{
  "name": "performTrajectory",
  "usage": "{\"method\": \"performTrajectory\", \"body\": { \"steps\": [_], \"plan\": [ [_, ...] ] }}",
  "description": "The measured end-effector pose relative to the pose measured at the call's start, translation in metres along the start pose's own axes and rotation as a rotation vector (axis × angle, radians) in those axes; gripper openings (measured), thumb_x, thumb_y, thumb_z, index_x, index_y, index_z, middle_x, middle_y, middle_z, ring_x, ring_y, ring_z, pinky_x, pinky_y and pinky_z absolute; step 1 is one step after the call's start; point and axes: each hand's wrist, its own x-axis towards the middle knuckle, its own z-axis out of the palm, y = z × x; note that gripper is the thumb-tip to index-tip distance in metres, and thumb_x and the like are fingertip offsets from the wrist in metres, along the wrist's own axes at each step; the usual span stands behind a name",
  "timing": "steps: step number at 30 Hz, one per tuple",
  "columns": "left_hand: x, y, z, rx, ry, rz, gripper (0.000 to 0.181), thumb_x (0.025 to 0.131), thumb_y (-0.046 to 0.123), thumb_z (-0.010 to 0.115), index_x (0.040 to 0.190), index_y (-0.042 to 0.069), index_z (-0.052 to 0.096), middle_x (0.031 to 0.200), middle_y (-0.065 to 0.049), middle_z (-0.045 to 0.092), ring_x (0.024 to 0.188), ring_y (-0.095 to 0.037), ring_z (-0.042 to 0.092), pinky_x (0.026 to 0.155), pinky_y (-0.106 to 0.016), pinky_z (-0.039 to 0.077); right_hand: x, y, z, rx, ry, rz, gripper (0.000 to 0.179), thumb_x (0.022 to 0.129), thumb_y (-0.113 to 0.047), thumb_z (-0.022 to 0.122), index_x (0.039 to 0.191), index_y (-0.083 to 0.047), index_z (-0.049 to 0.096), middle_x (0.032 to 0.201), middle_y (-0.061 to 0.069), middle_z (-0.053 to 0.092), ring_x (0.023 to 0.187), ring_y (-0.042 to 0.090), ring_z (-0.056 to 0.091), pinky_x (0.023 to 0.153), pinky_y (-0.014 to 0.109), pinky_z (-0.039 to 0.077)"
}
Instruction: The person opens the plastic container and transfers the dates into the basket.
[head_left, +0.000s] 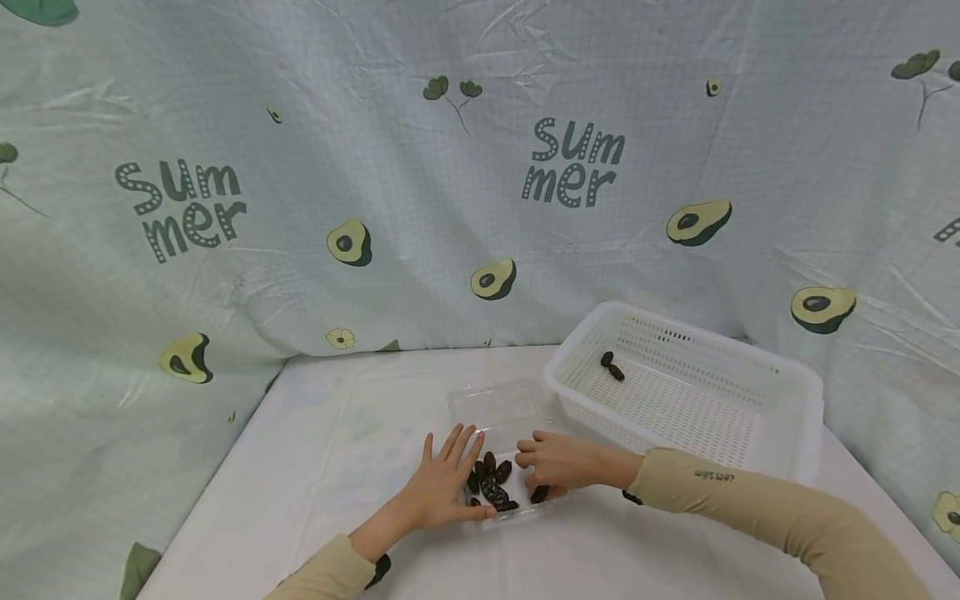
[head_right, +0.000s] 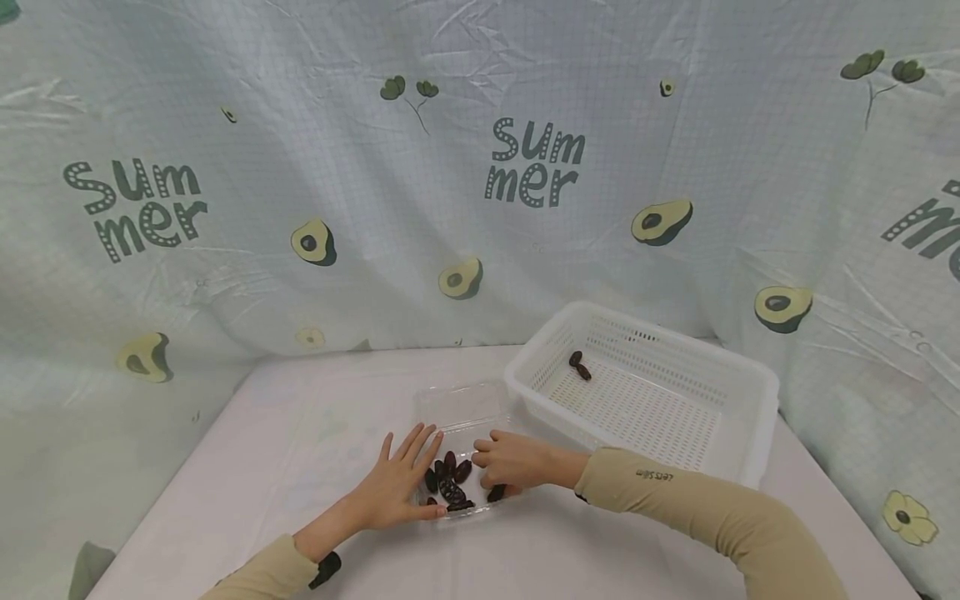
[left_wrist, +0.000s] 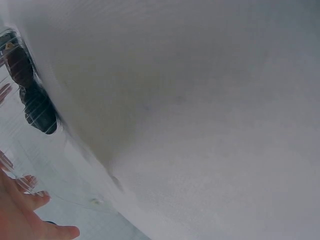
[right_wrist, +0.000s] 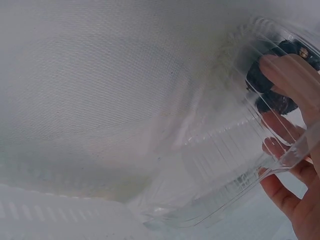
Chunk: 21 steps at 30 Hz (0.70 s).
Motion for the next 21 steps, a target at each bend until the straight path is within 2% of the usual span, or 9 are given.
{"method": "performTrajectory", "body": {
  "steps": [8,21],
  "plan": [
    [0.0,0.001,-0.001,-0.006,-0.009,0.001,0.102,0.074,0.08,0.021,0.144,0.008,0.012,0.149,-0.015,0.014,0.137,-0.034,0.015,0.096,-0.066,0.02,0.0,0.0,-0.003,0.008,-0.025,0.011,0.019,0.068,-0.047,0.07,0.085,-0.039,0.065,0.09,-0.013,0.055,0.083,0.006,0.043,0.064,0.021,0.033],
    [0.0,0.0,0.001,-0.008,0.012,0.011,0.101,0.074,0.08,0.024,0.144,0.007,0.013,0.149,-0.016,0.016,0.136,-0.035,0.017,0.095,-0.066,0.021,-0.007,0.007,-0.013,-0.027,0.0,0.059,0.017,0.07,-0.044,0.069,0.084,-0.037,0.064,0.091,-0.011,0.054,0.083,0.007,0.043,0.066,0.022,0.033]
  ]
}}
